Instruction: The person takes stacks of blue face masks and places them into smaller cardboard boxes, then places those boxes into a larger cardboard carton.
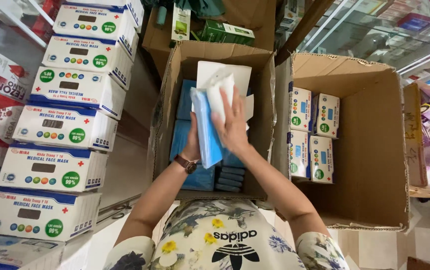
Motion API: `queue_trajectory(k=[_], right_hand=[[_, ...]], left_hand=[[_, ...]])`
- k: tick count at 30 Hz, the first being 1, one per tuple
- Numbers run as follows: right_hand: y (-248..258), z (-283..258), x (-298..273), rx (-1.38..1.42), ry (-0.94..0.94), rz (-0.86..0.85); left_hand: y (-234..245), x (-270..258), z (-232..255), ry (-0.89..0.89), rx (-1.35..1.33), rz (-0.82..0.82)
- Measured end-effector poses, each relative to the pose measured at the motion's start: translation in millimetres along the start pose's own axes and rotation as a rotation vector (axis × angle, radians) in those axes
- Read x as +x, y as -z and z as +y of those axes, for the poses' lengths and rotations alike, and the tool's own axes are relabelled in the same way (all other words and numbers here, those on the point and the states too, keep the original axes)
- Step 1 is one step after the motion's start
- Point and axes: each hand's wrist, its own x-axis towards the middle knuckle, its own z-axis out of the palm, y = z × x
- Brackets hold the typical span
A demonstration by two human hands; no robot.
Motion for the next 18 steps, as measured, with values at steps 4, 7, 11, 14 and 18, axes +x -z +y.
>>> queue_trajectory(k=[4, 7, 11, 14, 18], right_hand=[[-12.4, -18.5, -43.0, -0.196, 0.182, -0.059], [-6.3, -42.6, -59.6, -0.142, 0.352, -0.031], [-8.9, -37.1, -72.8, -0.139, 0.326, -0.112], [-7.5, -27.6, -69.8, -0.113, 0.32, -0.1], [-4.6, -15.8, -63.8, -0.003, 0.327, -0.102]], left_hand=[[0.1, 4.6, 10.5, -0.091, -0.035, -0.008], [-6.2, 2.3, 15.9, -0.117, -0.164, 0.02], [1.0, -0.5, 10.7, -0.077, -0.23, 0.127], [19.4, 7.8, 6.4, -0.084, -0.188, 0.156], [23.2, 6.8, 15.3, -0.148, -0.143, 0.105]])
